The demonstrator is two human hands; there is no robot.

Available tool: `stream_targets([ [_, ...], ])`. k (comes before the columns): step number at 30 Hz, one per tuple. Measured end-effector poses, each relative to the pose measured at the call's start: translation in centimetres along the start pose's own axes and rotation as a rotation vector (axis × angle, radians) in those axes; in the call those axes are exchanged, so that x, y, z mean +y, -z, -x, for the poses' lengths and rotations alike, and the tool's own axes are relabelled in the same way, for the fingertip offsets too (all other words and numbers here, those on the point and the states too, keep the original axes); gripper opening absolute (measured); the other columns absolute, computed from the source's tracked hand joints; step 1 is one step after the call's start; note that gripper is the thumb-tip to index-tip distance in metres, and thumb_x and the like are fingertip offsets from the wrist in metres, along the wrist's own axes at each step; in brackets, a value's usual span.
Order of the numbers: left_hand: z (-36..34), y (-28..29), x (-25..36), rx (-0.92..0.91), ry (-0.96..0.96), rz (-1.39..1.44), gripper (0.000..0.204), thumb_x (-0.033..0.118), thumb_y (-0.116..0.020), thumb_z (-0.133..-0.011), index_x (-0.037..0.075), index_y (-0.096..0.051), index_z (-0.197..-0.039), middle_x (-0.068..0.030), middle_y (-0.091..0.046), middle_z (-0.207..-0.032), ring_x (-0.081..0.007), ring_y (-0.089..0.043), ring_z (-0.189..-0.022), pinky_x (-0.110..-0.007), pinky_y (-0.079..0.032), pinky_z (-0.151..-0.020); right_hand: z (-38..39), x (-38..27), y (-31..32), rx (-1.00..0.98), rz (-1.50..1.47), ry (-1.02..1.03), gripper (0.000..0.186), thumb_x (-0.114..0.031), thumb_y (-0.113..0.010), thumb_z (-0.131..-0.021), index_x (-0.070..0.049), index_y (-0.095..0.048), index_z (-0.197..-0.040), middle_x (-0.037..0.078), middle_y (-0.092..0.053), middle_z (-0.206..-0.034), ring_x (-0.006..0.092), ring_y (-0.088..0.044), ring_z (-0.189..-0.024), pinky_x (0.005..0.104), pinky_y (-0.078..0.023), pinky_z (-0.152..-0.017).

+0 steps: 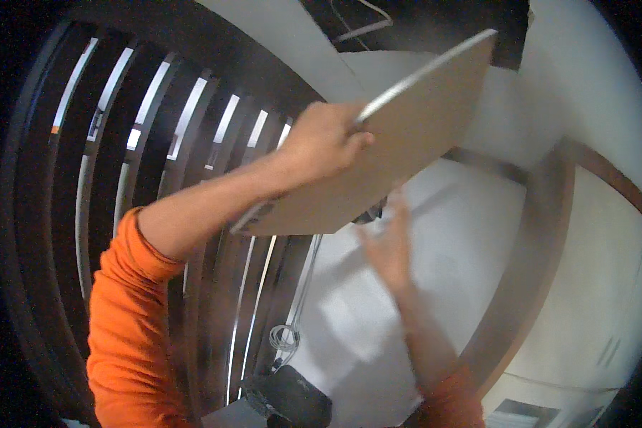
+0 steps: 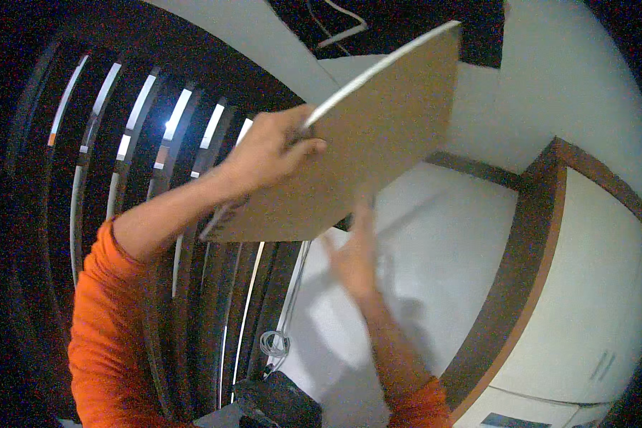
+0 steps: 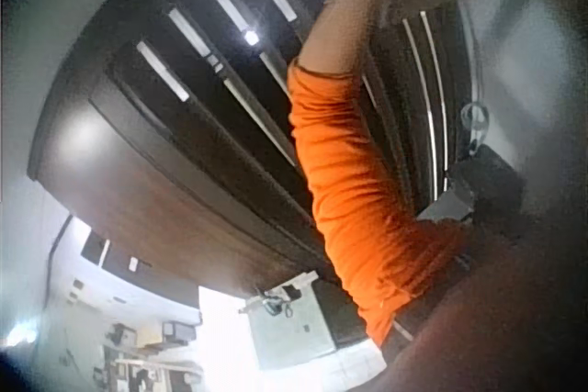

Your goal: The person lifts and fits white rectangular ceiling panels into an overhead grid. They repeatedly position, align, and press the panels into place, occasionally removing and repositioning them to achieve a flush fit.

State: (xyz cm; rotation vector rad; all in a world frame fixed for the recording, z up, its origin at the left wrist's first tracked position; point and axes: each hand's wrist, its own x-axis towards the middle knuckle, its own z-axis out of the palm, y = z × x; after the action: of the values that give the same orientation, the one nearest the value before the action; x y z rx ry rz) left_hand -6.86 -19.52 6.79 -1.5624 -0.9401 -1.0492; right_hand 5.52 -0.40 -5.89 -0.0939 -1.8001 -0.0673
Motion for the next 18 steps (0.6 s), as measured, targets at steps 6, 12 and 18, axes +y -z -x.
stream_targets([
  [6,0.6,3.7,-4.0,-0.16,0.084,0.027,0.037,0.022,-0.069,-0.096,0.001,-0.063,-0.125,-0.0161,-0.074,-0.106,-0.0204,-0.069,-0.103,-0.039,-0.054,-0.092,-11.9,3.2,14.3,0.409,0.228,0.117,0.118,-0.023,-0.092,-0.07,0.003,-0.019,-0.159,0.03,-0.03,-0.16,0.0441,-0.031,-0.148,0.0472,-0.029,-0.123],
  [12,-3.7,4.9,-3.2,-0.024,-0.234,-0.096,0.039,0.023,-0.069,-0.096,0.001,-0.063,-0.127,-0.0171,-0.074,-0.106,-0.0244,-0.072,-0.099,-0.04,-0.054,-0.09,-19.5,5.1,20.3,0.319,0.217,0.315,0.109,-0.028,-0.092,-0.073,0.001,-0.025,-0.154,0.023,-0.046,-0.149,0.0398,-0.046,-0.138,0.0479,-0.04,-0.115],
  [18,-9.1,8.5,-2.9,0.004,-0.102,-0.085,0.043,0.026,-0.067,-0.099,0.006,-0.057,-0.135,-0.0189,-0.07,-0.12,-0.0315,-0.067,-0.111,-0.044,-0.052,-0.094,-24.6,2.4,21.9,0.593,0.421,0.263,0.074,-0.035,-0.088,-0.08,-0.003,-0.047,-0.133,0.019,-0.063,-0.13,0.0366,-0.061,-0.123,0.0453,-0.051,-0.1],
])
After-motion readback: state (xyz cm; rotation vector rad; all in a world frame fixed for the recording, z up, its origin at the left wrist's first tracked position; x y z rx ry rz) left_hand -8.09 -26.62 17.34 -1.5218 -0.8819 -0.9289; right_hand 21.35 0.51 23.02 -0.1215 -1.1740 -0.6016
